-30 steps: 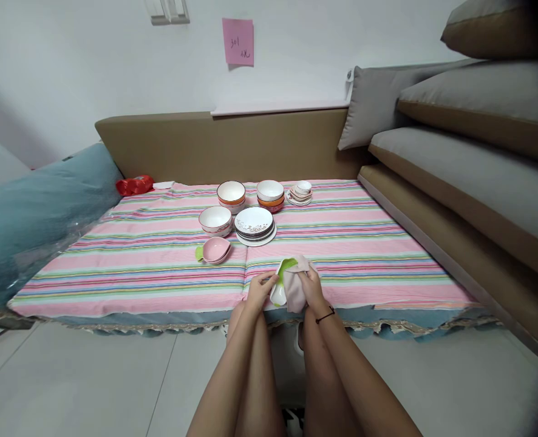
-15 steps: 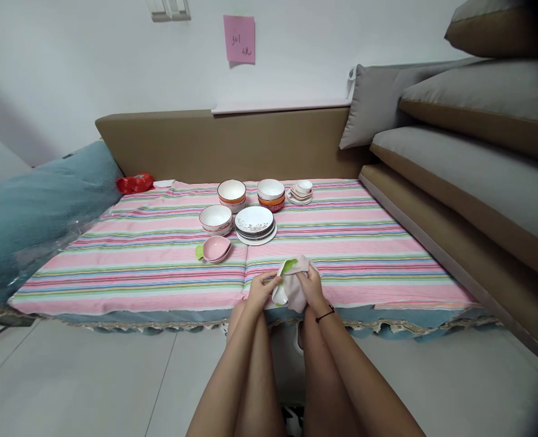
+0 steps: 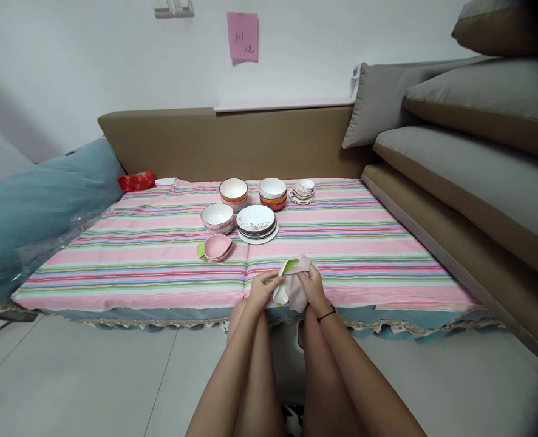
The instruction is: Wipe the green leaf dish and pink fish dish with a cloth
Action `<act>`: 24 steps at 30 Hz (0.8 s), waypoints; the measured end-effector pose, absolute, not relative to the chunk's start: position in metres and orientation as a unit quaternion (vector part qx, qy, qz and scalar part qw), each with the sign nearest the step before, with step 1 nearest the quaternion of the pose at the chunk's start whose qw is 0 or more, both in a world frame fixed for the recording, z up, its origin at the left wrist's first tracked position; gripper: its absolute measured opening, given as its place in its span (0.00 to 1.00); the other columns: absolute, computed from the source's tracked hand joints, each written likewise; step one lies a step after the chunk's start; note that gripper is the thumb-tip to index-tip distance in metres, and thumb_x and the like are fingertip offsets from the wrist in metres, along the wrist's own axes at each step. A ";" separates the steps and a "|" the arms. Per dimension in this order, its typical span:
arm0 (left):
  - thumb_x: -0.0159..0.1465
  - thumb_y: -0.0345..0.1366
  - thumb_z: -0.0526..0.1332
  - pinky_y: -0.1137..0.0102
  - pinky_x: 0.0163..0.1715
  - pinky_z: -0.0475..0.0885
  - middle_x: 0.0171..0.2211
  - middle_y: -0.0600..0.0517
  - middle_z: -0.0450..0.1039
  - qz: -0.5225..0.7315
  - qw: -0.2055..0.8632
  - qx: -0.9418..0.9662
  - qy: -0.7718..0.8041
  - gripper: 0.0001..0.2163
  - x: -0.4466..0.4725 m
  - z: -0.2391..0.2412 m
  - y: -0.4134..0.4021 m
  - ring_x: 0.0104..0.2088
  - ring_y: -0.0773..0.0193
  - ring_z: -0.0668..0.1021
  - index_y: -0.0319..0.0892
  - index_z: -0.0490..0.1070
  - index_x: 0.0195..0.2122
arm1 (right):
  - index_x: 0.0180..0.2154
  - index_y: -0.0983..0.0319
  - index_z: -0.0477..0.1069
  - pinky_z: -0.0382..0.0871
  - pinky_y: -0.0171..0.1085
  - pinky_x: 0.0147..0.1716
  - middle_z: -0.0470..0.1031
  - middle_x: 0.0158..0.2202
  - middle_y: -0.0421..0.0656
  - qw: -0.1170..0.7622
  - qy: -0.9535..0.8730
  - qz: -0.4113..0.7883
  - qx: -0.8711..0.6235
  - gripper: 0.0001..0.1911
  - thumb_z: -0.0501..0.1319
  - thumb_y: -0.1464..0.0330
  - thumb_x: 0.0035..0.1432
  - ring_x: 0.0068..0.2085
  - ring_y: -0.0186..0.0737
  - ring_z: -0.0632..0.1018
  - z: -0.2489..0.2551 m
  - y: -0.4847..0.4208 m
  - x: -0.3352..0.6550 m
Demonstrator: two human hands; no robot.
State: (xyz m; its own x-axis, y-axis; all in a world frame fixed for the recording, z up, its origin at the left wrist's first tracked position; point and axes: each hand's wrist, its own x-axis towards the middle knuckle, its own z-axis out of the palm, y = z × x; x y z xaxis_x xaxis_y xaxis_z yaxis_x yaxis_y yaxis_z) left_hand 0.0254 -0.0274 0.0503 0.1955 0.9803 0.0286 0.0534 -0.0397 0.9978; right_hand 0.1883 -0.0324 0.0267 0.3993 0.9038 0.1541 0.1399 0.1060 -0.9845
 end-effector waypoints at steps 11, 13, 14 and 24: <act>0.51 0.43 0.66 0.60 0.49 0.69 0.41 0.46 0.78 0.425 0.532 0.576 0.453 0.16 0.026 0.054 -0.028 0.44 0.52 0.78 0.41 0.79 0.37 | 0.36 0.63 0.74 0.67 0.41 0.41 0.76 0.36 0.47 0.592 -0.467 0.319 -0.574 0.16 0.60 0.64 0.44 0.41 0.46 0.74 0.028 -0.033 0.189; 0.51 0.43 0.66 0.60 0.49 0.69 0.41 0.46 0.78 0.420 0.533 0.579 0.452 0.16 0.026 0.054 -0.028 0.44 0.52 0.78 0.41 0.79 0.37 | 0.37 0.63 0.73 0.67 0.41 0.41 0.76 0.36 0.47 0.591 -0.467 0.319 -0.576 0.16 0.61 0.64 0.44 0.41 0.46 0.74 0.028 -0.033 0.189; 0.51 0.43 0.66 0.60 0.48 0.69 0.41 0.46 0.78 0.419 0.531 0.582 0.452 0.15 0.026 0.054 -0.028 0.44 0.52 0.78 0.40 0.79 0.37 | 0.37 0.63 0.73 0.67 0.41 0.41 0.76 0.36 0.47 0.590 -0.467 0.319 -0.577 0.16 0.61 0.63 0.44 0.41 0.46 0.74 0.028 -0.033 0.190; 0.50 0.45 0.66 0.61 0.46 0.69 0.40 0.46 0.79 0.428 0.532 0.573 0.453 0.16 0.026 0.057 -0.028 0.43 0.53 0.78 0.40 0.79 0.36 | 0.35 0.63 0.72 0.68 0.40 0.38 0.77 0.34 0.45 0.592 -0.460 0.323 -0.577 0.14 0.60 0.62 0.47 0.38 0.45 0.75 0.031 -0.036 0.186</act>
